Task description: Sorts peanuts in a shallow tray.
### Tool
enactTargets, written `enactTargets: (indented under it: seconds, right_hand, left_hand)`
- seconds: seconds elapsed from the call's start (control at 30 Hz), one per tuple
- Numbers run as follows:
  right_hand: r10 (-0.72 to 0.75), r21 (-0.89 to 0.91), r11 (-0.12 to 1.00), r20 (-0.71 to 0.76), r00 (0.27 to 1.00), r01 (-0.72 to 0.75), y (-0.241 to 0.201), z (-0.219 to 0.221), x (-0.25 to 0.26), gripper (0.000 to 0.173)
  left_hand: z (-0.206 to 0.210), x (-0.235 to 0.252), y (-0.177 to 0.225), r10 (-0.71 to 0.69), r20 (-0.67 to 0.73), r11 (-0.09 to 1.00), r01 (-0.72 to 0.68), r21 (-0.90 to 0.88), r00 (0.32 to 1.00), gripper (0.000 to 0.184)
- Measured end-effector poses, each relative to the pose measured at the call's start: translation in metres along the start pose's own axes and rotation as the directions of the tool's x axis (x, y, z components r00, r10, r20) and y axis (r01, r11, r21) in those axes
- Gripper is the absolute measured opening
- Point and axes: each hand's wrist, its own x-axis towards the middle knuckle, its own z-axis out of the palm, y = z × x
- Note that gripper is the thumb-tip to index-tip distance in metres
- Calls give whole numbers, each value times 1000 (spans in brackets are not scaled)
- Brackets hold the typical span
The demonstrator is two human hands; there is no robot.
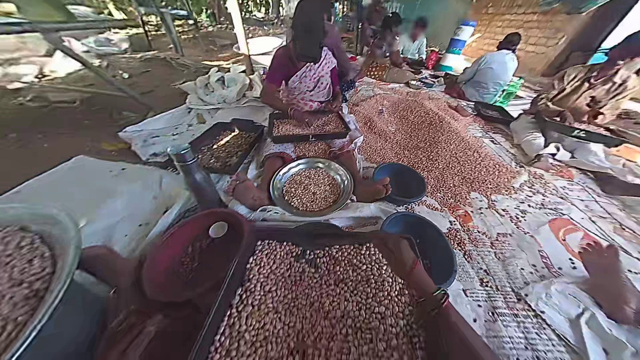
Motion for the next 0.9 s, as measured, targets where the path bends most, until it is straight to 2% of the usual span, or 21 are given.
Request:
enactTargets:
  seconds: [0.03,0.13,0.23,0.33,0.47,0.53,0.6,0.67,0.73,0.77,0.8,0.83,0.9]
  right_hand:
    - [8,-10,1000,-37,999,-8,1,-5,0,32]
    - [26,-51,998,-39,999,-28,3,-13,-4,32]
    - [2,-136,991,20,1000,1,2,-8,-13,32]
    - [16,-178,984,162,987,13,-7,3,-24,31]
    - [84,-245,969,420,904,24,-22,22,-30,34]
    - [92,-314,946,502,860,82,-30,34,-29,35]
    - [132,-373,922,558,820,105,-42,44,-28,37]
    - [141,-385,915,584,800,120,-50,47,-31,37]
    - [132,-365,922,604,786,125,-51,49,-35,36]
    - [147,-371,921,619,771,123,-51,51,-39,35]
    - [189,-404,907,639,746,116,-53,53,-43,35]
    - [258,-466,878,658,708,113,-56,57,-44,36]
    - [394,-612,776,656,644,149,-58,71,-46,37]
  left_hand:
    - [-1,2,-12,11,23,996,-9,-91,1000,43]
    - [-18,42,-90,192,266,975,-154,-157,944,50]
    - [-7,34,-103,210,496,978,-169,-127,843,72]
    - [-6,13,-103,167,539,986,-131,-105,826,81]
    - [-7,-10,-125,171,538,982,-99,-160,826,89]
    - [-7,-14,-122,131,512,991,-95,-97,849,86]
    - [-4,-17,-109,130,447,981,-182,74,885,80]
    - [8,-21,-100,306,333,885,-395,246,892,72]
    - [24,-24,-96,567,226,741,-611,279,792,60]
    - [30,-27,-91,635,221,692,-672,264,740,51]
    - [35,-32,-83,644,265,670,-696,258,718,41]
    - [37,-36,-71,585,355,684,-679,266,729,34]
    - [43,-39,-48,346,551,725,-589,357,760,35]
